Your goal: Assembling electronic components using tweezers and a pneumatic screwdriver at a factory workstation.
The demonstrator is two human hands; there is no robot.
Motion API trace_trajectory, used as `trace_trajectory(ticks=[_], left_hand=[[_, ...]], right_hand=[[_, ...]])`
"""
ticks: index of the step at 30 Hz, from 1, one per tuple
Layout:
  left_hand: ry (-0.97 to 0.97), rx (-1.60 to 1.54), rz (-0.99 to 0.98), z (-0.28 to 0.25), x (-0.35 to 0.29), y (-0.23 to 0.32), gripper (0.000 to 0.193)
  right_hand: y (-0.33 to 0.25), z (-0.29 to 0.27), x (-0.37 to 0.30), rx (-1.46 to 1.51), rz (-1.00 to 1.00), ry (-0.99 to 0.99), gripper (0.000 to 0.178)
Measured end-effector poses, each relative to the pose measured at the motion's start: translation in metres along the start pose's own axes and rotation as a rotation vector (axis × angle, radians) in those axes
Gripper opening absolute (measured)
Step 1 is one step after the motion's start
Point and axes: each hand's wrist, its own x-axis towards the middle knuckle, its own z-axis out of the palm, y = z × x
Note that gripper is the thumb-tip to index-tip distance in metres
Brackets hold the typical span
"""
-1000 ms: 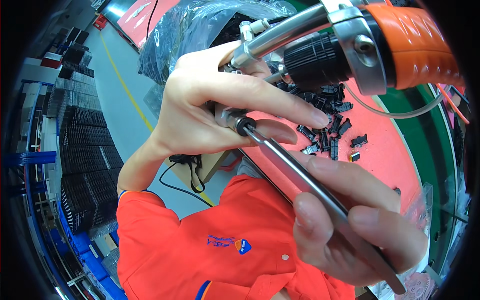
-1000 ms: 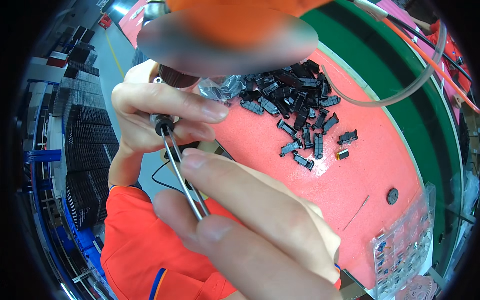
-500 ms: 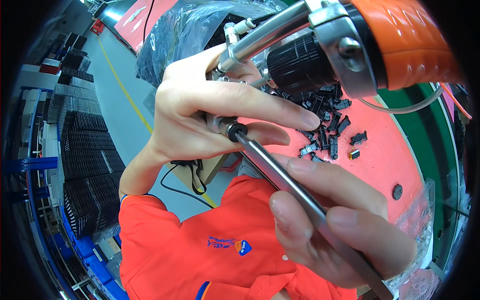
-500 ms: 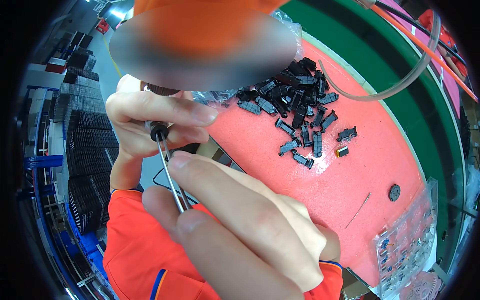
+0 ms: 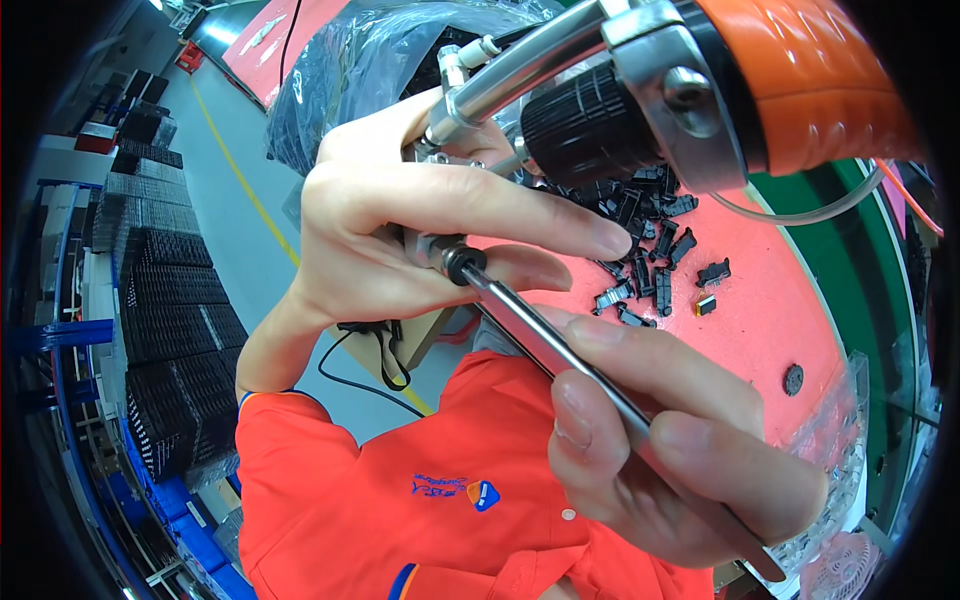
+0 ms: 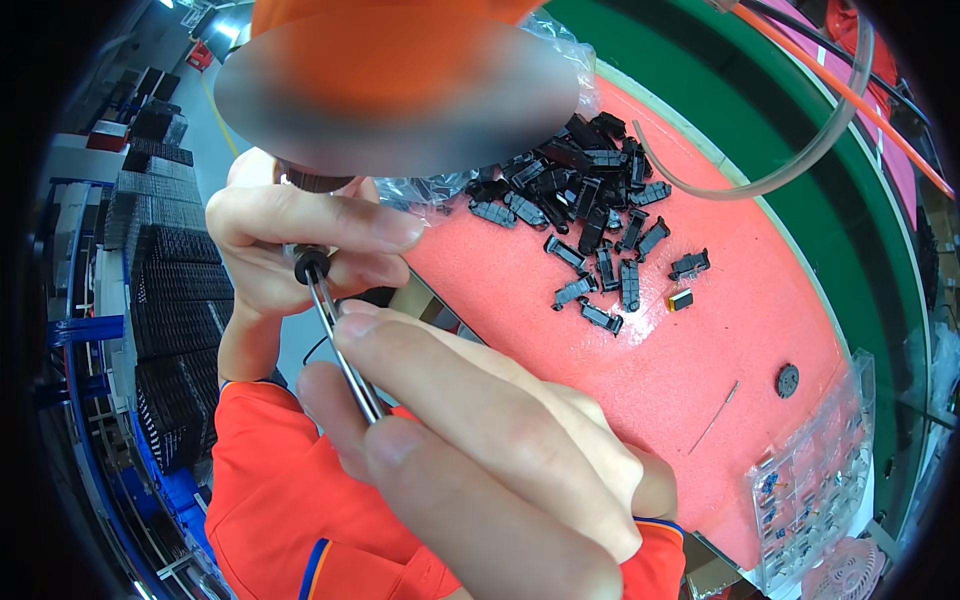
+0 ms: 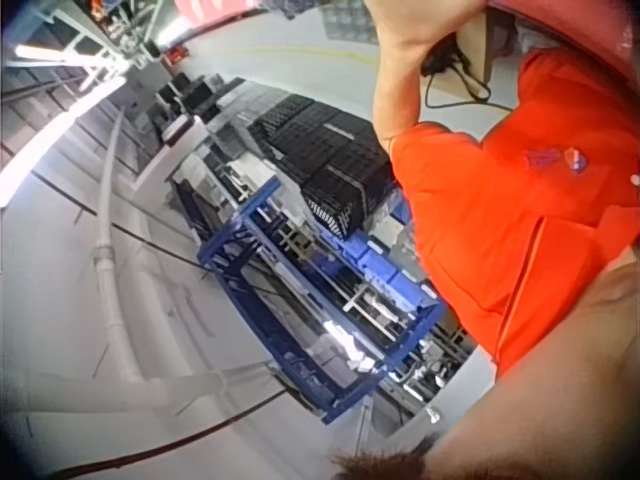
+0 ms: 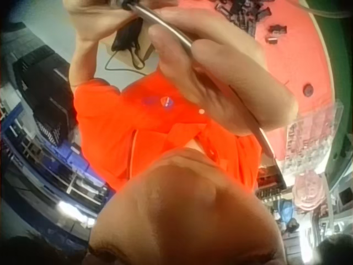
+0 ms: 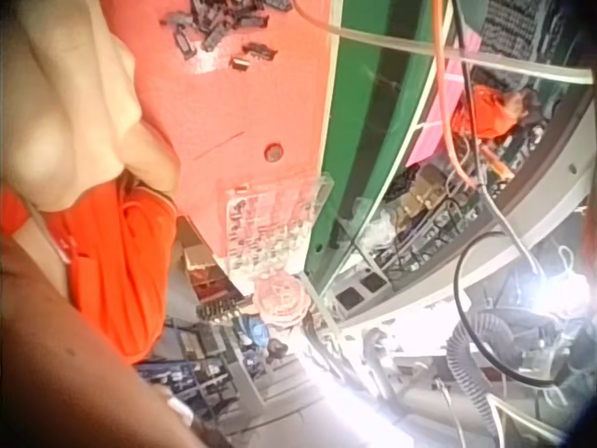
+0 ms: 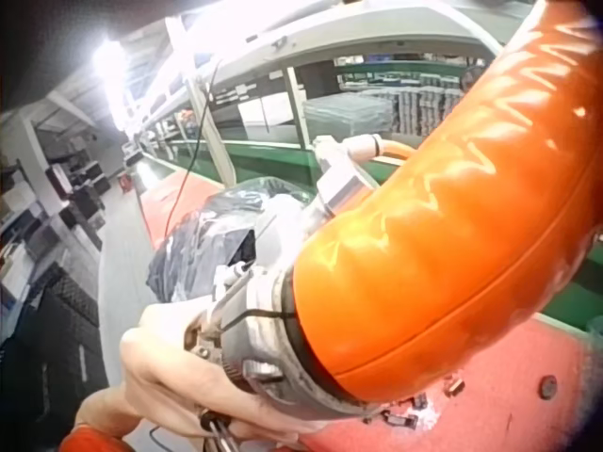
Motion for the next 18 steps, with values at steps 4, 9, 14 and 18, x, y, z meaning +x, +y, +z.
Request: trace_trajectory(ticks=[4, 9, 14, 18], left_hand=[[0.012, -0.007, -0.001, 0.0022, 0.0006, -0.0017, 0.042], [-0.002, -0.004, 0.017, 0.0013, 0.0009, -0.003, 0.043], [0.008, -0.01, 0.031, 0.0034, 0.0045, -0.0024, 0.044], [0.002, -0.011, 0.036, 0.0039, 0.0032, -0.0026, 0.044]], right_hand=[[-0.0016, 0.0, -0.0016, -0.012, 0.012, -0.005, 0.059], [-0.0031, 0.0035, -0.0028, -0.051, 0.013, 0.015, 0.058], [-0.0026, 0.0035, -0.0043, -0.075, 0.018, 0.028, 0.057], [-0.0007, 0.0054, -0.0098, -0.111, -0.011, 0.063, 0.056]])
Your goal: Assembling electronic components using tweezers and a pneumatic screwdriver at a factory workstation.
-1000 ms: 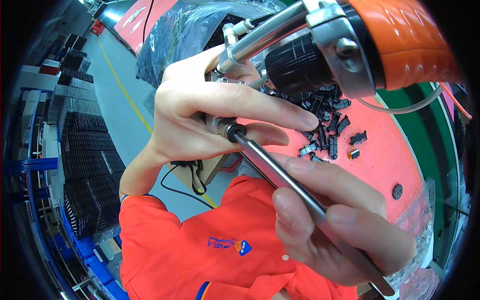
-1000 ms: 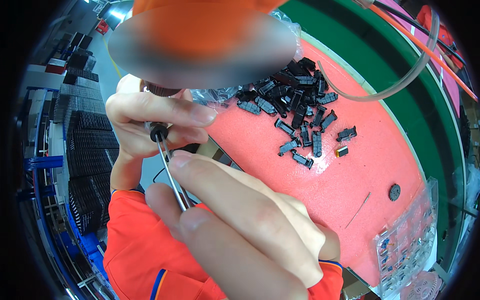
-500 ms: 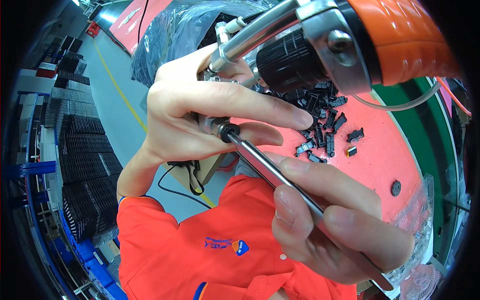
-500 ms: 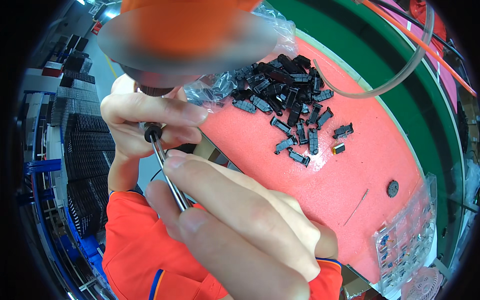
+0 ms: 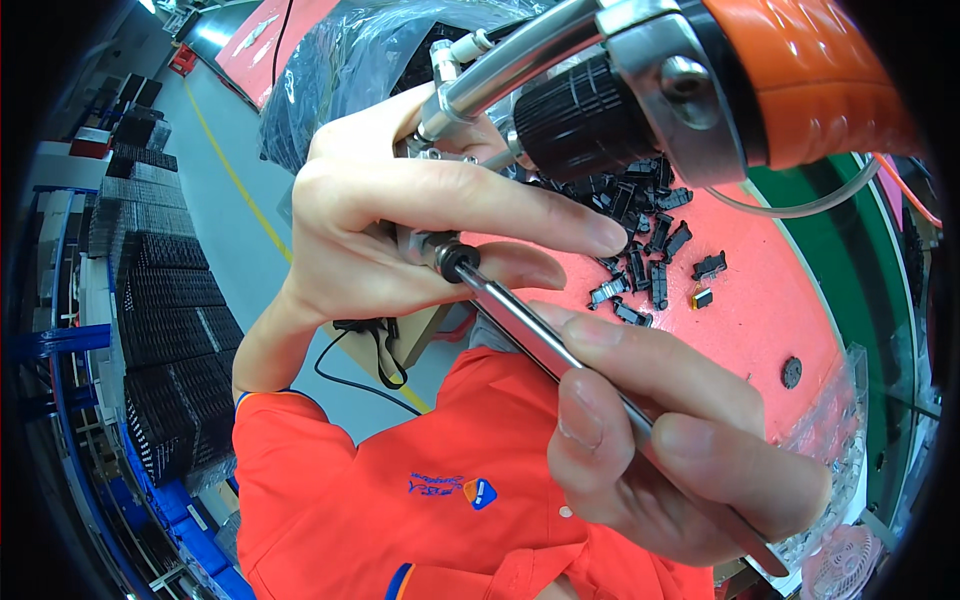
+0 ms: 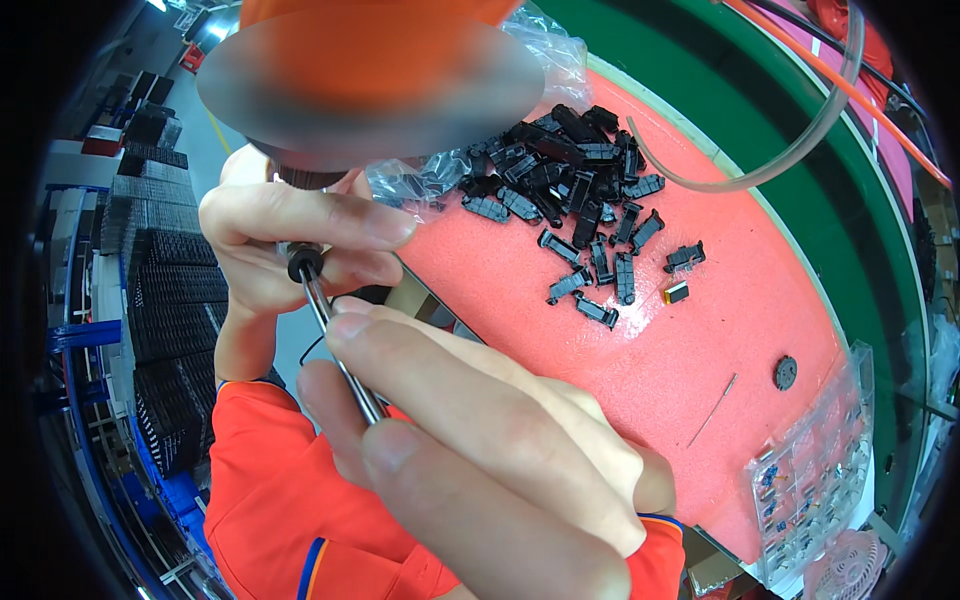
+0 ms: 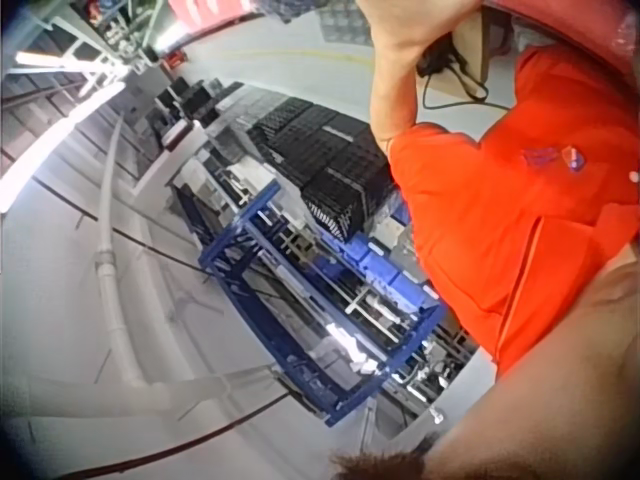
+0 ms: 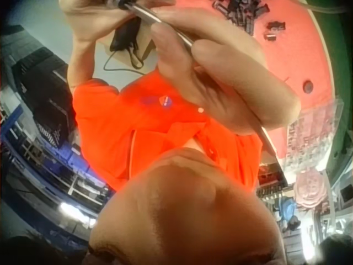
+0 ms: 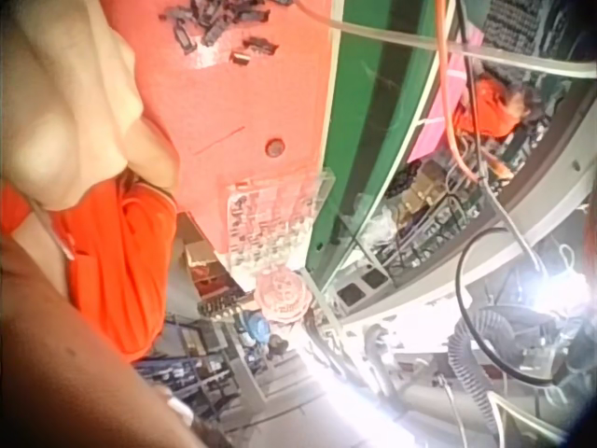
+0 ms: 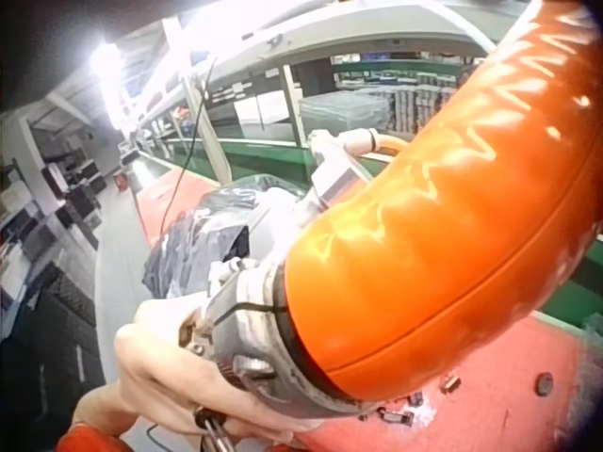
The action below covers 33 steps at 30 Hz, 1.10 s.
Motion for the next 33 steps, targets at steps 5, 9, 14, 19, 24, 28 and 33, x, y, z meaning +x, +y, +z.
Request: trace_trajectory(ticks=[5, 9, 14, 19, 24, 28, 33], left_hand=[[-0.004, 0.016, -0.017, 0.0, 0.001, 0.002, 0.044], [0.031, -0.017, 0.002, 0.0, 0.001, -0.002, 0.043], [-0.012, 0.027, 0.022, -0.003, 0.0, -0.003, 0.042], [-0.071, 0.023, -0.018, -0.005, 0.004, 0.001, 0.037], [-0.083, -0.005, -0.007, -0.009, 0.005, -0.002, 0.032], [-0.049, -0.108, -0.027, -0.003, 0.004, -0.005, 0.027], [-0.072, -0.07, -0.019, -0.005, 0.001, -0.005, 0.025]], right_hand=[[0.005, -0.005, -0.011, 0.02, -0.005, 0.078, 0.052], [0.006, -0.008, -0.009, 0.024, -0.003, 0.104, 0.05], [0.002, -0.013, -0.011, 0.034, 0.046, 0.069, 0.044], [0.006, -0.007, -0.017, -0.059, -0.03, 0.222, 0.033], [0.012, -0.006, -0.019, -0.021, -0.035, 0.457, 0.026], [0.012, -0.008, -0.019, -0.04, -0.001, 0.475, 0.024], [0.009, -0.01, -0.02, -0.051, 0.038, 0.496, 0.023]])
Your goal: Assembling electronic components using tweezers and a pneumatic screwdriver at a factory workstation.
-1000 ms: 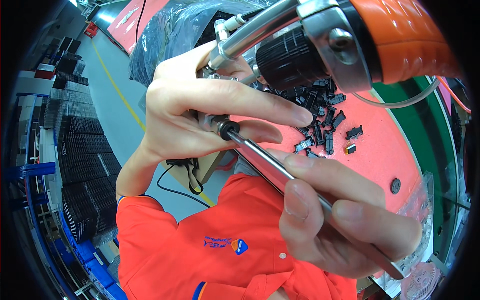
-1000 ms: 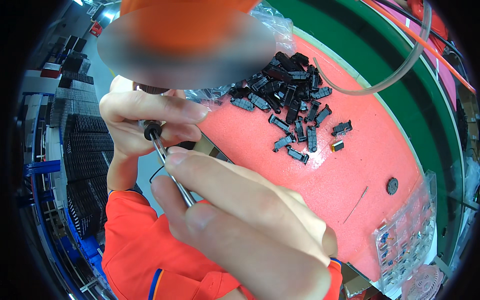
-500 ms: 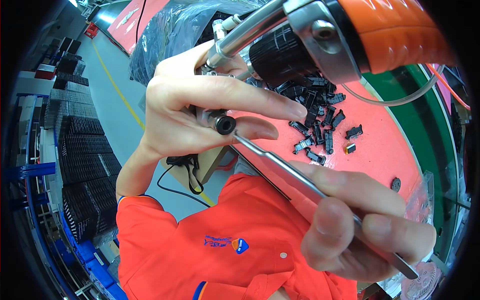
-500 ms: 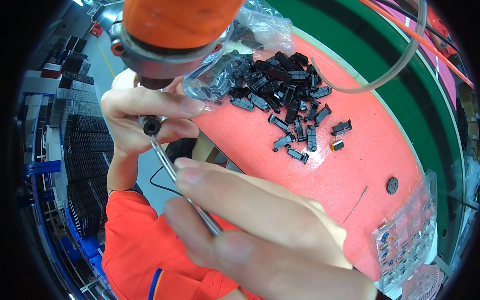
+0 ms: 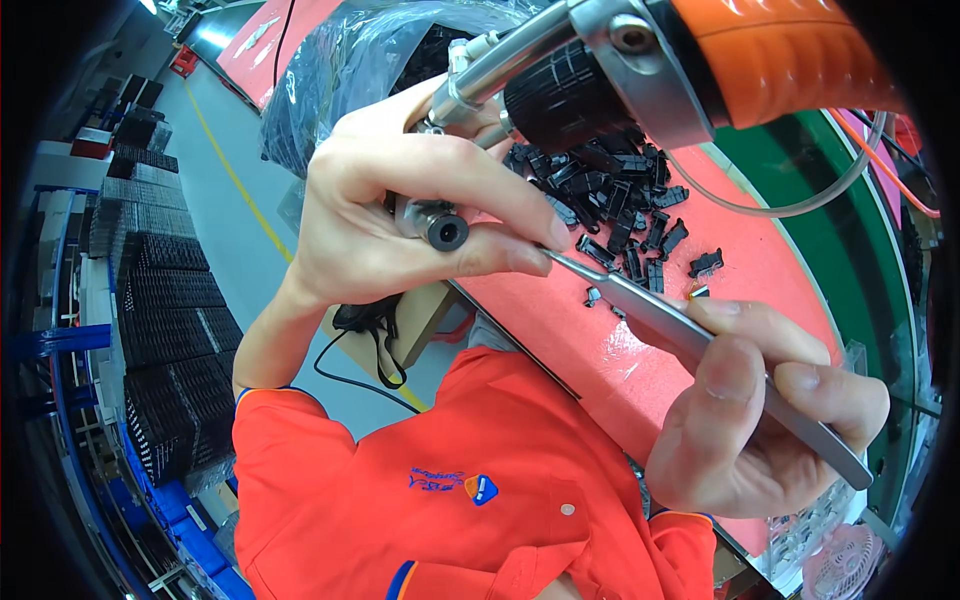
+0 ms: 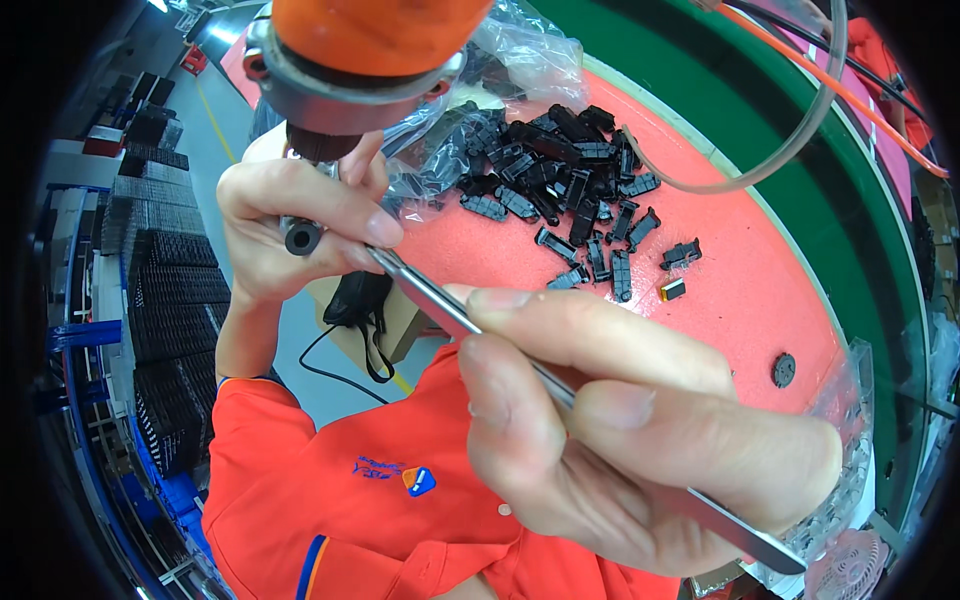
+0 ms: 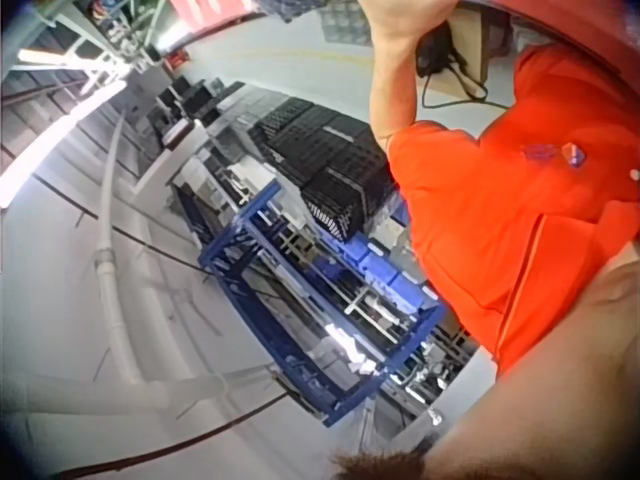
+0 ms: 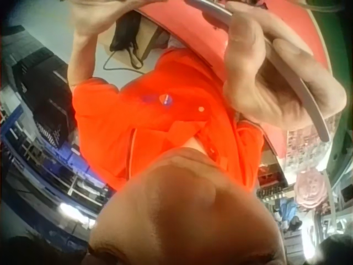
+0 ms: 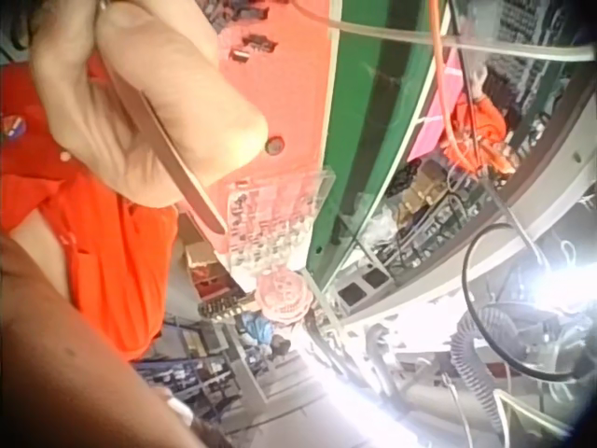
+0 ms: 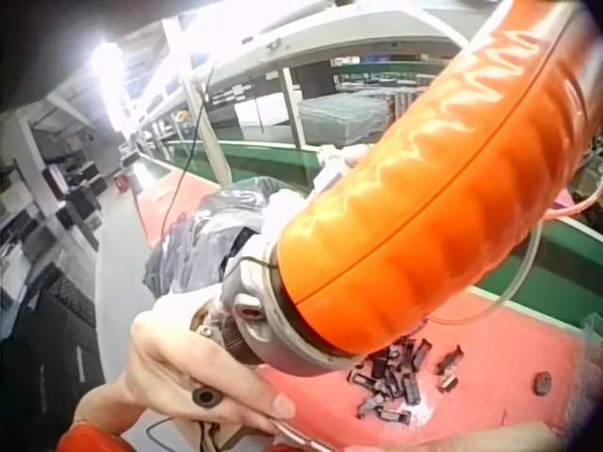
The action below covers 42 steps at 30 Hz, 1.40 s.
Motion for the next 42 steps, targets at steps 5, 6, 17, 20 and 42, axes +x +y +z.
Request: trace_trajectory(ticks=[5, 6, 17, 20, 42], left_hand=[[0.015, 0.005, -0.001, 0.0, -0.002, -0.001, 0.025], [0.013, -0.009, 0.001, -0.001, -0.002, -0.002, 0.025], [-0.006, -0.126, 0.005, -0.005, 0.003, -0.001, 0.026], [-0.047, -0.113, 0.004, -0.008, 0.003, -0.002, 0.027], [0.036, -0.184, 0.013, 0.008, 0.003, -0.007, 0.027]], right_hand=[[-0.003, -0.003, 0.002, -0.01, 0.039, 0.023, 0.021], [-0.005, -0.004, 0.002, -0.011, 0.047, 0.027, 0.021], [-0.008, -0.008, 0.009, 0.181, 0.05, -0.085, 0.02], [-0.011, -0.002, 0.006, 0.231, 0.06, -0.103, 0.022], [-0.01, 0.025, 0.009, 0.23, 0.08, -0.281, 0.043]])
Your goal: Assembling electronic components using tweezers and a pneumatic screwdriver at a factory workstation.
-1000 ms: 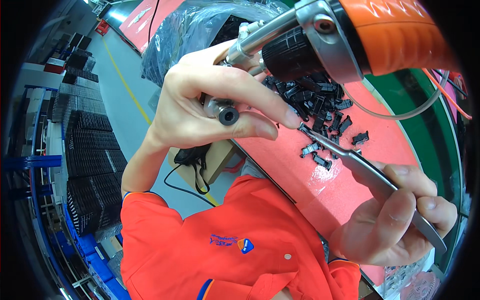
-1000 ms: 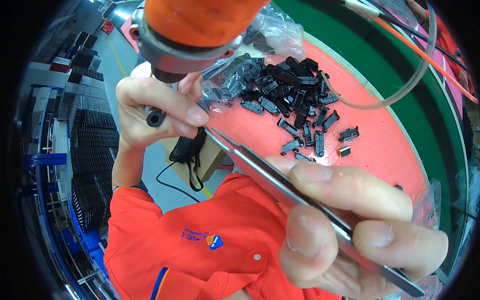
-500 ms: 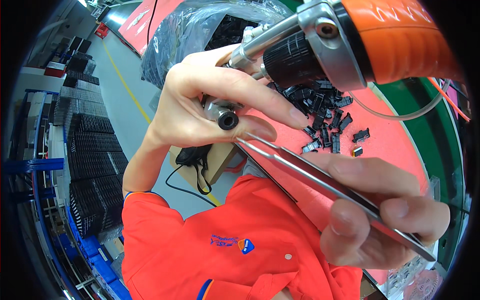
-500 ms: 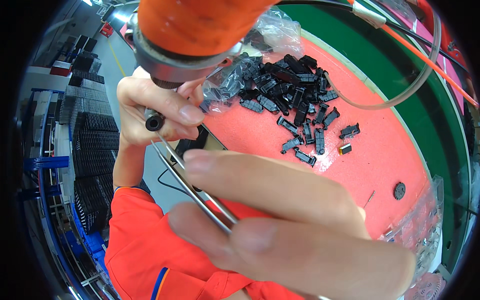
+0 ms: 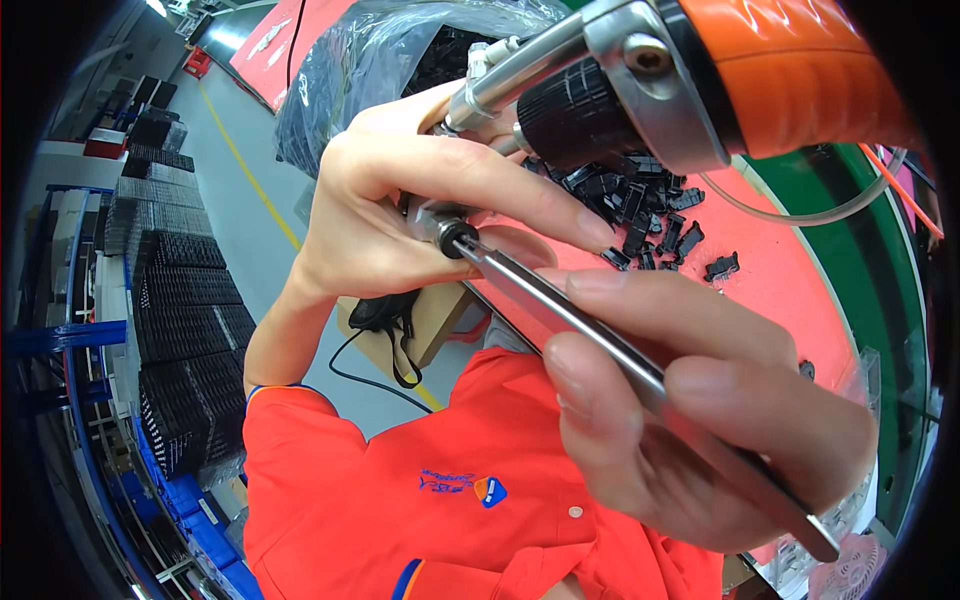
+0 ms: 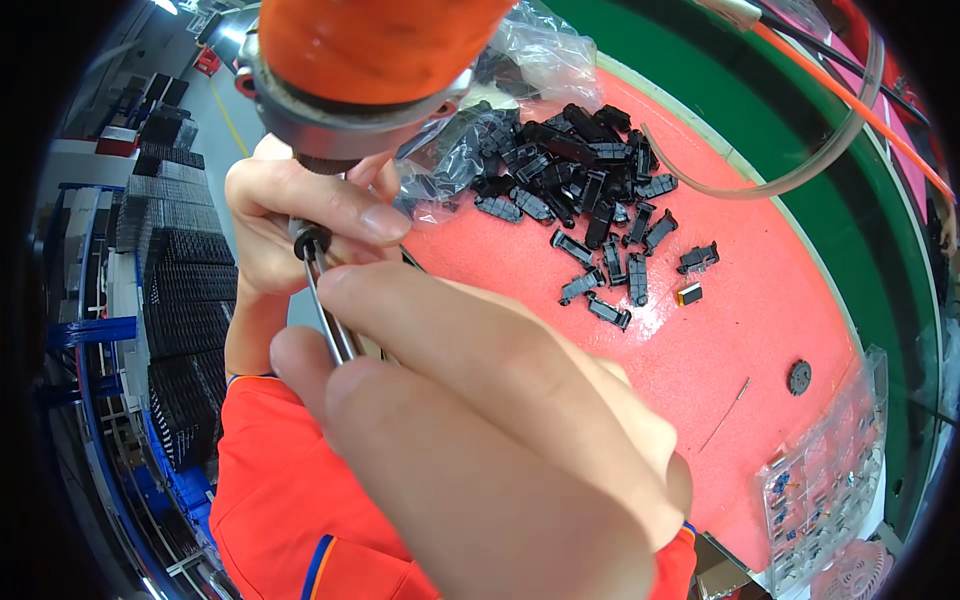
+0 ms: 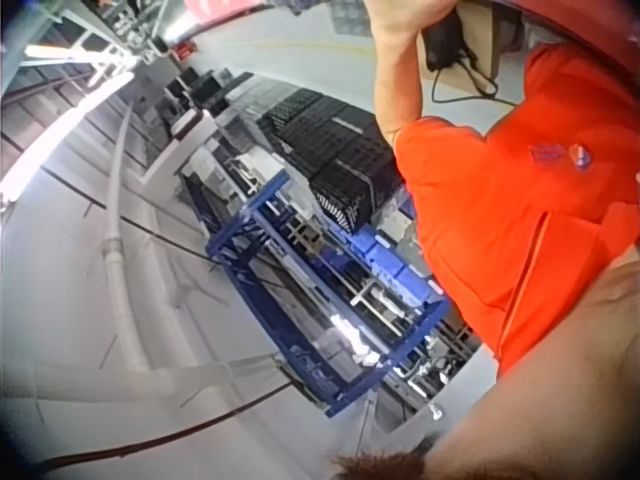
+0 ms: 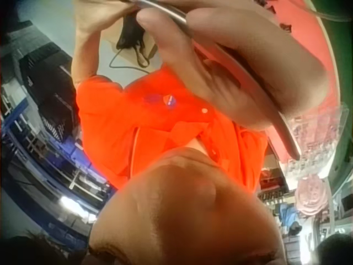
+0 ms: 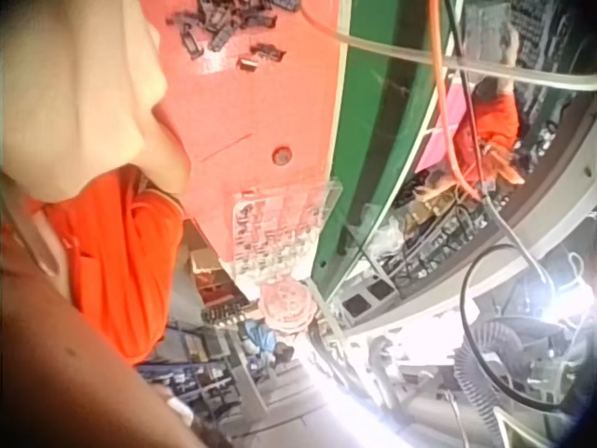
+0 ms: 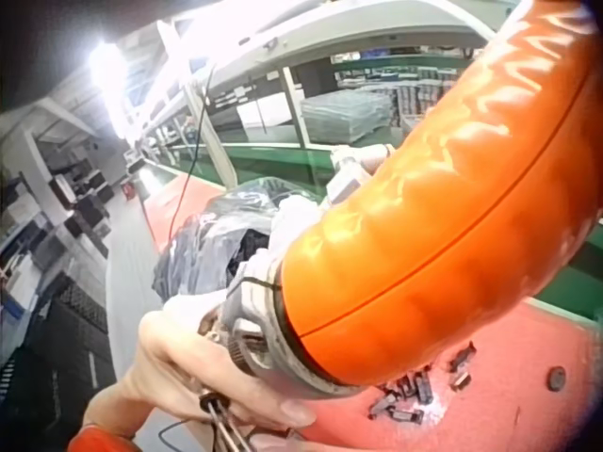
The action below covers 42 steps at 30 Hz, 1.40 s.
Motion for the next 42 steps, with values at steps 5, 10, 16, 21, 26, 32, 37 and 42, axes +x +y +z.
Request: trace_trajectory(ticks=[5, 10, 16, 21, 26, 32, 37, 42], left_hand=[[-0.029, 0.149, -0.053, -0.006, 0.001, 0.007, 0.019], [-0.007, 0.2, -0.052, -0.001, 0.003, 0.007, 0.021], [-0.009, 0.192, -0.003, -0.001, 0.004, 0.008, 0.021], [-0.048, 0.196, 0.008, -0.003, 0.004, 0.008, 0.023], [-0.072, 0.179, 0.031, -0.004, 0.005, 0.006, 0.024], [-0.086, 0.241, 0.037, -0.003, 0.007, 0.008, 0.022], [-0.1, 0.291, 0.008, -0.007, 0.004, 0.01, 0.023], [-0.093, 0.295, 0.01, -0.007, 0.004, 0.01, 0.024]], right_hand=[[0.007, -0.012, -0.005, -0.055, -0.014, -0.016, 0.046], [0.008, 0.005, -0.001, -0.112, -0.032, -0.024, 0.049], [0.008, 0.007, 0.003, -0.133, -0.013, -0.082, 0.049], [0.009, 0.014, 0.0, -0.105, -0.056, 0.056, 0.047], [0.009, 0.007, -0.001, -0.061, -0.032, 0.003, 0.047], [0.009, 0.003, -0.001, -0.045, -0.023, 0.004, 0.045], [0.008, 0.001, 0.002, -0.059, 0.003, 0.035, 0.042], [0.005, -0.001, 0.006, -0.076, 0.034, 0.071, 0.04]])
